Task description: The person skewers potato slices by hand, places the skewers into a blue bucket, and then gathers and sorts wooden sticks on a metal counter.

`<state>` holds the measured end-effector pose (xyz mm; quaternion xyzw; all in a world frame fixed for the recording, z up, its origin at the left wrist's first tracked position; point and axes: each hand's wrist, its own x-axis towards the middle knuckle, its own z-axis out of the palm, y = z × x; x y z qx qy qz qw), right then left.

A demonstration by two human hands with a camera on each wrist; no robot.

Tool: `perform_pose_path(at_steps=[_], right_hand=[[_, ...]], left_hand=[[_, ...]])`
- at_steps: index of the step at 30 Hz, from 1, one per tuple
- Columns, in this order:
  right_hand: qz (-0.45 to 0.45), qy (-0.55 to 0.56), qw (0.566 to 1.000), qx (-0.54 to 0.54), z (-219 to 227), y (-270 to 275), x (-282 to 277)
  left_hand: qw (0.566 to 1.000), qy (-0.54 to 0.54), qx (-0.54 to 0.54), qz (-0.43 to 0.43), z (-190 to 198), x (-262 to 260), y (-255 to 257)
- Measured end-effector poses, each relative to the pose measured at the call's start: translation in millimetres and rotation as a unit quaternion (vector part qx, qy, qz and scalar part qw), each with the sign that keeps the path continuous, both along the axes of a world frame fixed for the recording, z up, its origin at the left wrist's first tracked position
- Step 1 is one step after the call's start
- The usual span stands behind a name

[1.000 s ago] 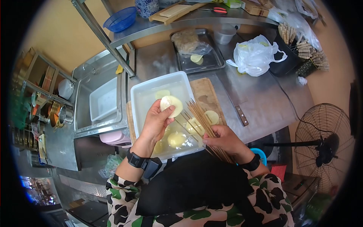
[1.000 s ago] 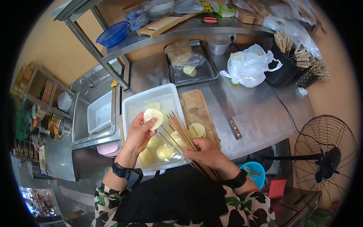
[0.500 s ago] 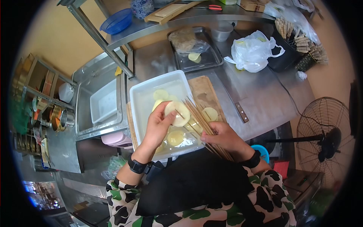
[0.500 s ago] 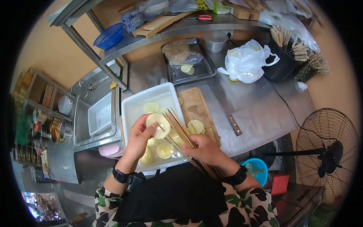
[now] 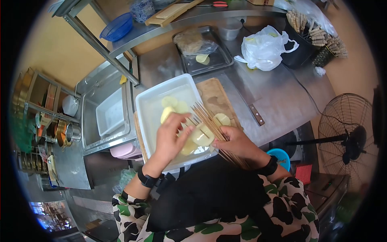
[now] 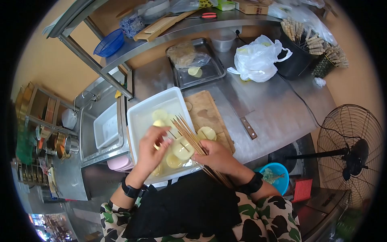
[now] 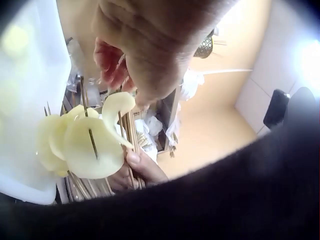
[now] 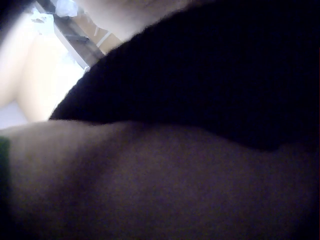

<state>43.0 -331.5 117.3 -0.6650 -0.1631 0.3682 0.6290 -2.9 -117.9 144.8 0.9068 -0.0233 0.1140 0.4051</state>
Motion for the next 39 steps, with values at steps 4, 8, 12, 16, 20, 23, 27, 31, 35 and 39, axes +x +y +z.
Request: perform_pose_path(at_steps=[4, 8, 12, 16, 20, 23, 27, 31, 35, 39], right_hand=[[0.025, -0.006, 1.000, -0.008, -1.0, -1.7, -3.2], [0.044, -0.029, 0.998, -0.035, -2.9, -6.1, -3.2], [0.050, -0.021, 0.999, -0.005, -13.7, -6.9, -4.6], [0.049, 0.001, 0.998, 0.023, -13.2, -8.4, -4.3], [0.055, 0.019, 0.998, 0.036, -14.4, -10.1, -3.3], [0.062, 0.043, 0.997, 0.033, -8.5, -13.3, -4.6], [0.083, 0.031, 0.995, 0.042, -13.3, -18.9, -3.2], [0.090, 0.037, 0.995, 0.037, -15.2, -27.6, -2.9], [0.041, 0.063, 0.996, 0.054, -17.8, -43.8, -6.4], [-0.015, 0.071, 0.994, 0.079, -26.1, -60.5, -10.6]], left_hand=[[0.994, -0.100, -0.034, -0.012, 6.6, 25.2, 5.9], [0.971, -0.158, 0.110, -0.140, 4.6, 38.5, 15.4], [0.960, -0.148, 0.147, -0.185, 10.5, 40.5, 23.3], [0.948, -0.172, 0.174, -0.203, 15.6, 44.1, 23.2], [0.937, -0.178, 0.212, -0.212, 22.0, 44.1, 21.1], [0.930, -0.187, 0.241, -0.203, 25.0, 47.6, 26.9], [0.954, -0.187, 0.201, -0.118, 23.2, 60.6, 62.4], [0.981, 0.069, -0.167, -0.075, 10.4, 65.7, 161.0], [0.918, -0.017, -0.379, 0.111, 1.3, 41.4, 261.5], [0.848, -0.038, -0.510, 0.137, -16.4, 42.4, 300.4]])
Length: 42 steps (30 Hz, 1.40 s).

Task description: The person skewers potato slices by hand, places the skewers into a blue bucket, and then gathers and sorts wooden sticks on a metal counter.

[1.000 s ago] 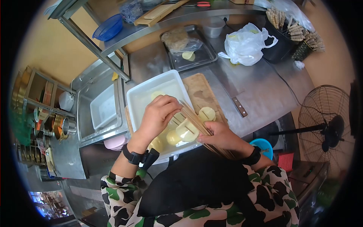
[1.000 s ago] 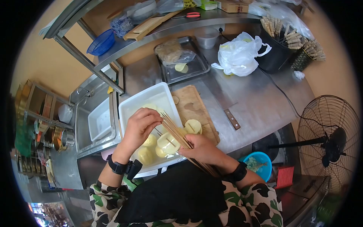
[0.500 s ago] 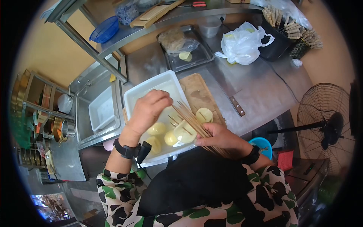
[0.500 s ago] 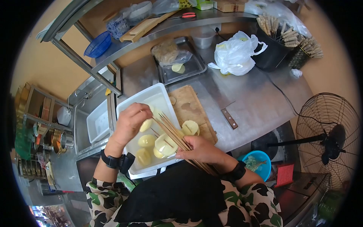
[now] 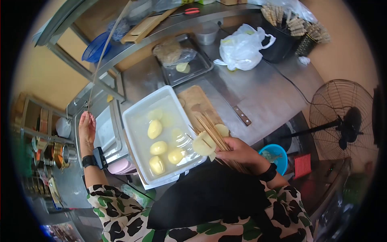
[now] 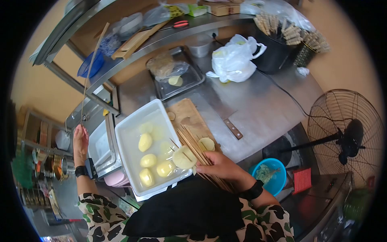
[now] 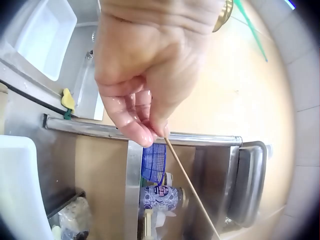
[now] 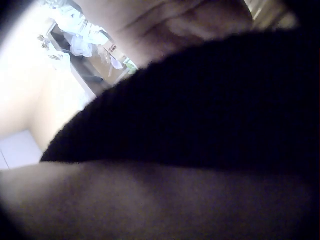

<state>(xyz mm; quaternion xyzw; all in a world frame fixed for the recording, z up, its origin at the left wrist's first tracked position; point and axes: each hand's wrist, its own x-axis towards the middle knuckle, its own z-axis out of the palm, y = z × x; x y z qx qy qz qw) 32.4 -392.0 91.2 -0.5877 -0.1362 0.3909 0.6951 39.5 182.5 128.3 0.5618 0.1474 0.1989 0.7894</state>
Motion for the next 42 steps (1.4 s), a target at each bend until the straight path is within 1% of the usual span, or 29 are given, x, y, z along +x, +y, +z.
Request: perform_pose_path(at_steps=[2, 3, 4, 5, 6, 8, 9, 10, 12, 13, 15, 16, 17, 19, 20, 22, 23, 26, 29, 30, 33, 36, 39, 42], right_hand=[[-0.013, 0.003, 1.000, -0.015, -1.1, -5.0, 0.0], [-0.017, 0.004, 1.000, -0.021, -1.6, -6.5, -0.1], [-0.022, 0.010, 0.999, -0.021, -1.0, -7.7, -0.1], [-0.027, 0.016, 0.999, -0.020, 0.5, -8.9, -0.6], [-0.031, 0.023, 0.999, -0.020, 1.4, -10.0, -1.2], [-0.036, 0.032, 0.999, -0.018, 1.6, -11.3, -1.6], [-0.037, 0.036, 0.998, -0.018, 1.9, -11.6, -1.7], [-0.042, 0.035, 0.998, -0.018, 3.1, -11.8, -1.8], [-0.049, 0.032, 0.998, -0.019, 6.9, -12.1, -1.3], [-0.053, 0.034, 0.998, -0.022, 8.7, -12.7, -0.7], [-0.059, 0.038, 0.997, -0.027, 11.3, -13.1, 0.6], [-0.061, 0.032, 0.997, -0.033, 10.8, -12.6, 1.0], [-0.063, 0.026, 0.997, -0.038, 9.9, -11.9, 1.3], [-0.070, 0.002, 0.996, -0.057, 9.7, -9.1, 2.9], [-0.073, -0.015, 0.995, -0.072, 11.1, -7.1, 2.8], [-0.067, -0.035, 0.992, -0.097, 13.3, -2.7, 3.0], [-0.060, -0.042, 0.992, -0.107, 14.6, -0.5, 4.4], [-0.043, -0.064, 0.991, -0.105, 13.6, 6.5, 6.0], [-0.024, -0.068, 0.992, -0.102, 15.9, 10.7, 6.8], [-0.017, -0.065, 0.992, -0.103, 17.1, 11.5, 6.7], [-0.007, -0.063, 0.993, -0.103, 18.2, 12.1, 7.1], [-0.004, -0.059, 0.995, -0.079, 12.0, 10.8, 8.1], [-0.009, -0.022, 0.998, -0.060, 13.7, 11.2, 6.8], [-0.018, -0.022, 0.998, -0.057, 15.3, 9.3, 6.5]], left_hand=[[1.000, 0.009, -0.006, -0.029, -21.9, 20.3, -5.1], [0.999, 0.012, -0.007, -0.042, -30.0, 33.5, -17.1], [0.999, 0.053, 0.007, -0.010, -28.2, 47.4, -49.3], [0.994, 0.080, 0.039, -0.059, -38.7, 62.4, -60.2], [0.992, 0.076, 0.040, -0.091, -43.1, 77.4, -82.8], [0.985, 0.123, 0.074, -0.098, -42.6, 103.5, -134.1], [0.981, 0.134, 0.086, -0.113, -33.0, 110.9, -169.0], [0.976, 0.145, 0.097, -0.127, -21.2, 113.4, -200.3], [0.971, 0.135, 0.117, -0.158, -13.5, 114.1, -238.7], [0.968, 0.129, 0.127, -0.174, -12.4, 113.4, -245.5], [0.955, 0.151, 0.185, -0.175, -36.7, 114.0, -227.4], [0.947, 0.162, 0.214, -0.176, -40.4, 111.5, -223.1], [0.941, 0.162, 0.224, -0.195, -44.2, 104.8, -219.5], [0.927, 0.164, 0.242, -0.234, -35.1, 79.1, -229.3], [0.930, 0.147, 0.221, -0.255, -28.2, 66.8, -243.2], [0.919, 0.144, 0.221, -0.294, -9.1, 46.6, -275.1], [0.914, 0.140, 0.220, -0.312, -6.9, 39.9, -287.5], [0.916, 0.109, 0.227, -0.312, -19.2, 29.5, -311.0], [0.922, 0.139, 0.208, -0.296, -17.4, 24.9, -319.8], [0.932, 0.133, 0.174, -0.290, -19.1, 24.0, -321.8], [0.936, 0.166, 0.128, -0.282, -9.2, 20.9, -325.9], [0.939, 0.181, 0.105, -0.272, -4.5, 17.4, -327.9], [0.938, 0.172, 0.106, -0.281, -4.8, 14.3, -326.3], [0.935, 0.180, 0.112, -0.284, -6.9, 11.8, -325.3]])
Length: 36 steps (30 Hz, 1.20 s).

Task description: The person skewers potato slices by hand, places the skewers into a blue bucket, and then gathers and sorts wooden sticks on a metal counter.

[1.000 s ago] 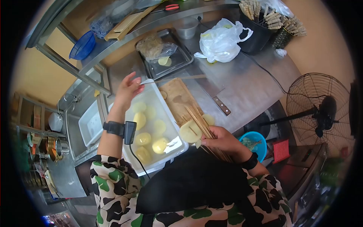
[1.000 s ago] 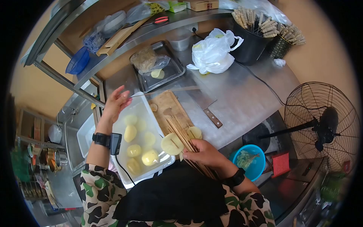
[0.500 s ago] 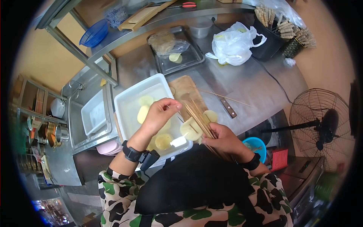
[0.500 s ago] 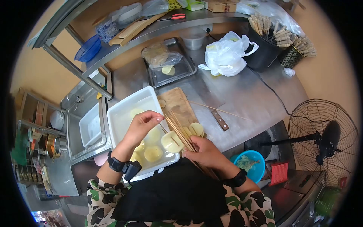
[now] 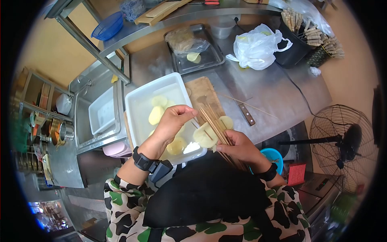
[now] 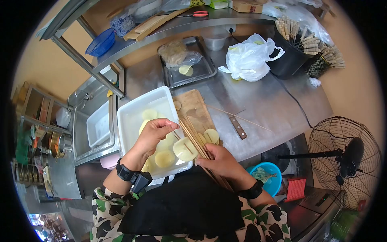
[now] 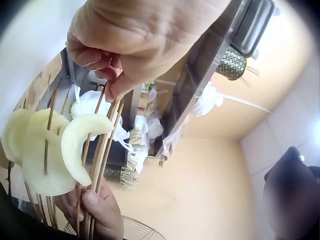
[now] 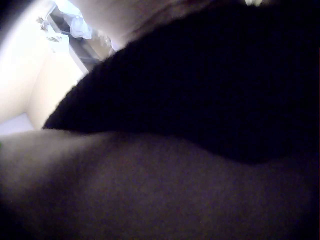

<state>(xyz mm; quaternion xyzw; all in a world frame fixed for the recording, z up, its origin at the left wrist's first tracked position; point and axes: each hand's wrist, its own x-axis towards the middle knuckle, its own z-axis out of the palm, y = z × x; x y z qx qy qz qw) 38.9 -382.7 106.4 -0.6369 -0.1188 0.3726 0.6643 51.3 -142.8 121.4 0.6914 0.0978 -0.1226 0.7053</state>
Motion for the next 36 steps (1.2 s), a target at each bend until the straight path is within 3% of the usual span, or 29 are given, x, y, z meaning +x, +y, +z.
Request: perform_pose_path(at_steps=[12, 25, 29, 33, 36], right_hand=[[0.028, -0.036, 0.999, -0.011, -5.2, -1.8, 0.8], [0.015, 0.029, 0.998, 0.046, -14.3, 0.0, 3.0], [0.022, 0.039, 0.998, 0.044, -17.4, -2.8, 3.5], [0.005, 0.055, 0.998, 0.039, -25.1, -14.5, 1.5], [-0.013, 0.049, 0.999, 0.020, -20.0, -25.4, 1.6]], left_hand=[[1.000, 0.006, -0.016, 0.018, -0.5, 2.2, -5.9], [0.995, -0.070, -0.010, 0.074, 0.8, -4.4, 6.2], [0.981, -0.127, -0.036, 0.140, -3.3, 19.0, 46.4], [0.913, -0.129, -0.250, 0.296, 10.7, 41.3, 130.7], [0.876, -0.163, -0.308, 0.333, 17.0, 44.4, 193.2]])
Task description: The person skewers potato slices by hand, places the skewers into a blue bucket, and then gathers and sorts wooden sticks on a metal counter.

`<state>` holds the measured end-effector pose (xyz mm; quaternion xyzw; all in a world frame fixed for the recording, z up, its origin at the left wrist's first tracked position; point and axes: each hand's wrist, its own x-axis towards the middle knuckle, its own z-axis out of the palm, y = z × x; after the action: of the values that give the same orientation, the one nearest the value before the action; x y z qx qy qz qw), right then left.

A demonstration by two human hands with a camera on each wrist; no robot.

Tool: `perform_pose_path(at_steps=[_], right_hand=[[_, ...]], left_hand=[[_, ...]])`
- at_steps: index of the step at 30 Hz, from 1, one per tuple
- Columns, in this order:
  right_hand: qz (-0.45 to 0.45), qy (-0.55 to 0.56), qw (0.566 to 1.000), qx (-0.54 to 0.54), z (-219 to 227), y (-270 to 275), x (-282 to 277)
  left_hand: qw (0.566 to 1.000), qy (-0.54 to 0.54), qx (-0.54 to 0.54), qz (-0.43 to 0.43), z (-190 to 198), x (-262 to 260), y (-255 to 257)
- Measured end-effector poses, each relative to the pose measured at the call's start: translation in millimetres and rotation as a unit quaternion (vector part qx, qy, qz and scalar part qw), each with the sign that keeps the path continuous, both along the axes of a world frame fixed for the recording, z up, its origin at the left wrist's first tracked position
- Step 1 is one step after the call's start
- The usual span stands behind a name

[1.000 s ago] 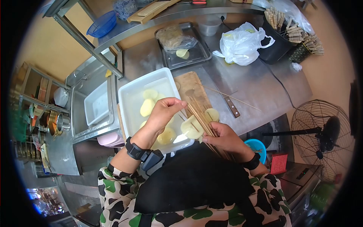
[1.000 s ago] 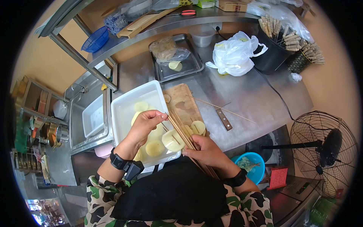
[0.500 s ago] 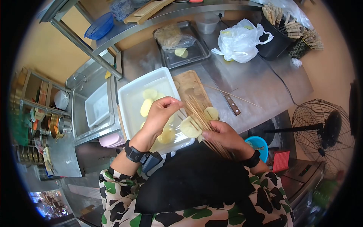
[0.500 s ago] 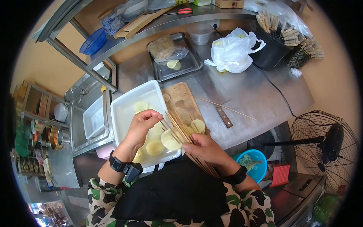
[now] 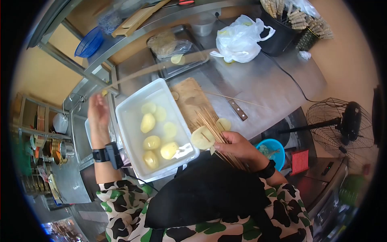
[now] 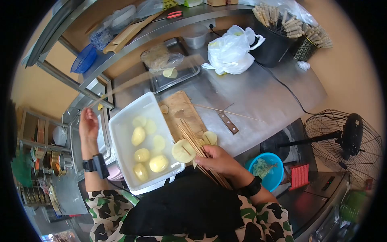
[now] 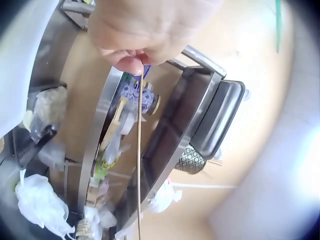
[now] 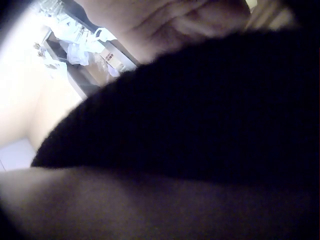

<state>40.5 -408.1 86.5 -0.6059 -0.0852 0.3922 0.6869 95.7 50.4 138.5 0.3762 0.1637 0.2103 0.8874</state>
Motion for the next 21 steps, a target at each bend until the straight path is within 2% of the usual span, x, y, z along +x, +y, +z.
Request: perform_pose_path(at_steps=[2, 4, 6, 7, 8, 9, 10, 11, 13, 14, 17, 20, 21], right_hand=[[-0.007, -0.002, 1.000, 0.000, -3.8, -6.0, -0.7], [-0.010, 0.001, 1.000, 0.003, -4.7, -8.9, -1.5], [-0.015, 0.007, 1.000, 0.008, -4.4, -10.8, -1.7], [-0.016, 0.008, 1.000, 0.009, -4.5, -11.9, -1.7], [-0.017, 0.009, 1.000, 0.009, -4.5, -12.9, -1.7], [-0.017, 0.010, 1.000, 0.010, -4.0, -13.5, -1.5], [-0.017, 0.010, 1.000, 0.009, -2.9, -13.7, -1.1], [-0.017, 0.011, 1.000, 0.008, -1.1, -13.3, -1.1], [-0.009, 0.010, 1.000, 0.009, 1.2, -12.4, -0.6], [-0.006, 0.007, 1.000, 0.010, 1.9, -11.9, 0.3], [0.000, -0.008, 1.000, 0.014, -2.2, -10.8, 1.8], [0.016, -0.015, 1.000, 0.013, -2.9, -8.9, 4.3], [0.022, -0.016, 1.000, 0.011, -2.1, -7.7, 5.2]], left_hand=[[1.000, -0.003, 0.012, -0.007, -6.0, 5.7, 14.4], [0.999, 0.012, 0.030, 0.004, -9.8, 14.0, -1.5], [0.998, 0.029, 0.047, 0.005, -20.6, 34.2, -38.3], [0.998, 0.036, 0.041, -0.034, -33.3, 46.9, -46.4], [0.995, 0.036, 0.075, -0.047, -27.4, 49.8, -84.6], [0.987, 0.050, 0.102, -0.115, -23.5, 58.1, -112.3], [0.978, 0.089, 0.133, -0.131, -11.1, 54.6, -148.8], [0.962, 0.122, 0.162, -0.185, -8.4, 54.3, -168.9], [0.909, 0.111, 0.274, -0.295, -24.9, 50.6, -186.5], [0.879, 0.131, 0.314, -0.335, -27.5, 46.4, -197.9], [0.780, 0.095, 0.457, -0.418, -19.8, 25.6, -218.9], [0.760, 0.100, 0.462, -0.446, -20.3, 19.9, -218.4], [0.766, 0.102, 0.454, -0.444, -19.7, 19.1, -218.1]])
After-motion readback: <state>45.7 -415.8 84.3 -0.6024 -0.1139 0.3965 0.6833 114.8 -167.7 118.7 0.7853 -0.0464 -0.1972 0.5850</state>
